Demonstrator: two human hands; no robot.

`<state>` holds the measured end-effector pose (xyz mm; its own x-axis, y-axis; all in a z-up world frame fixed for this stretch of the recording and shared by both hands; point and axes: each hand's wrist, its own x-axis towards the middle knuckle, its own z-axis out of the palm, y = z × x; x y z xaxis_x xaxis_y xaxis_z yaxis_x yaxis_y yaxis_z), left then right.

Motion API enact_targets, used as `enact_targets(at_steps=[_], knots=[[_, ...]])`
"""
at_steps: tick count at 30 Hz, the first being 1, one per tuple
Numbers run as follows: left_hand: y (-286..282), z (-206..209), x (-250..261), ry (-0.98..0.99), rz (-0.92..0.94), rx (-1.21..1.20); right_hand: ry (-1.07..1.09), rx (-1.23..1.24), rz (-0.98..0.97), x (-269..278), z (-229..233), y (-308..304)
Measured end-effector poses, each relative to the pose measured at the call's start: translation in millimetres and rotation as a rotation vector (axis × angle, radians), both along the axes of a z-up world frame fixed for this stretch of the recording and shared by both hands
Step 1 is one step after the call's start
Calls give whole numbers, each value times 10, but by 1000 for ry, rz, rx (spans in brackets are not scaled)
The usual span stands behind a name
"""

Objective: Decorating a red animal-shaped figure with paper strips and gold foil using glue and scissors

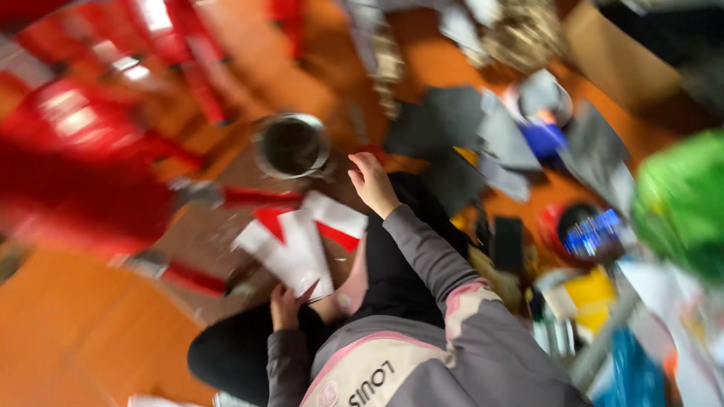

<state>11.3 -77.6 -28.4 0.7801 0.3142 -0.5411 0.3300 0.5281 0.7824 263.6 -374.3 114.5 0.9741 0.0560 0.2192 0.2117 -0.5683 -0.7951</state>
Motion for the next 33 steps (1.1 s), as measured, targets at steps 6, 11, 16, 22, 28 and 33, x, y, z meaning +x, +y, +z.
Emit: enact_targets(at_steps=[6,11,16,22,28,33], knots=[[-98,341,126,316,-113,217,-84,-65,-428,-461,-505,-1625],[-211,449,214,482,-194,331,546,297,-694,-765,-635,-2517],[-381,738,313,514,-176,376,252,17,-747,-318,-1446,-2862],[-290,557,259,503,-131,360,499,-173,-884,230,-1363,-2806],[-248,519,251,498,-70,318,613,75,-942,294,-1594,-2924],[-271,562,256,498,-42,285,446,-136,-788,132,-1593,-3124]])
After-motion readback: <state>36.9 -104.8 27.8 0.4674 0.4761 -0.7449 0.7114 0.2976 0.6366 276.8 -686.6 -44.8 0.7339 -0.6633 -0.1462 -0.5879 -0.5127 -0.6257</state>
